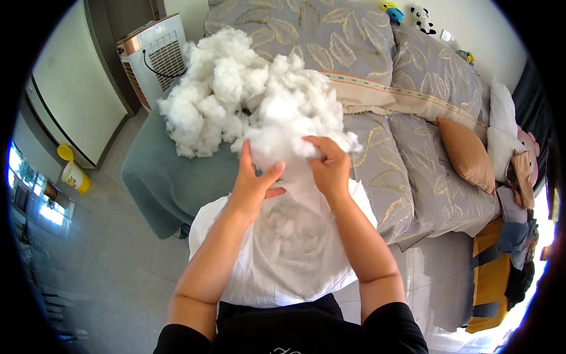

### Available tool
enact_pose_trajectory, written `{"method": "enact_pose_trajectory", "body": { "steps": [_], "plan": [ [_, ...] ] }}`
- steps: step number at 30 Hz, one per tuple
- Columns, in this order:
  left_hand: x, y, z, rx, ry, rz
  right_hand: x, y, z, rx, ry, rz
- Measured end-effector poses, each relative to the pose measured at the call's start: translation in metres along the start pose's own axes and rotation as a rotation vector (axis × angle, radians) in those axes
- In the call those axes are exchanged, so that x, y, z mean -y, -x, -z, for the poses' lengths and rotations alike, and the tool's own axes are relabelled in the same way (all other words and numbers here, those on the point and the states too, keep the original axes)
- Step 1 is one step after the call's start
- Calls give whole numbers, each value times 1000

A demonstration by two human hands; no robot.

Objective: The person stuffs a white pillowcase with loose synthetic fiber filling by hand, taking handfuls of filling from a pile on a bed and pushing them into the pillowcase.

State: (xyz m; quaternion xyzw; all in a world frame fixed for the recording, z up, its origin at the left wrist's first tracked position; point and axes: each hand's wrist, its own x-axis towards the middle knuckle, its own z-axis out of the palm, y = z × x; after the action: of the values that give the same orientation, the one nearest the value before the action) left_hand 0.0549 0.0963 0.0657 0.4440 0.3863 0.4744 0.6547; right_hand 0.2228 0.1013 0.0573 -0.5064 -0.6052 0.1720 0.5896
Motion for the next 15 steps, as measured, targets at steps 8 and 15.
{"method": "enact_pose_trajectory", "body": {
  "steps": [8, 15],
  "plan": [
    [23, -38, 29, -201, 250, -192, -35, -3, 5, -105, -62, -337],
    [-17, -20, 56, -214, 548, -482, -86, -16, 27, 27, 206, -244]
  ]
}}
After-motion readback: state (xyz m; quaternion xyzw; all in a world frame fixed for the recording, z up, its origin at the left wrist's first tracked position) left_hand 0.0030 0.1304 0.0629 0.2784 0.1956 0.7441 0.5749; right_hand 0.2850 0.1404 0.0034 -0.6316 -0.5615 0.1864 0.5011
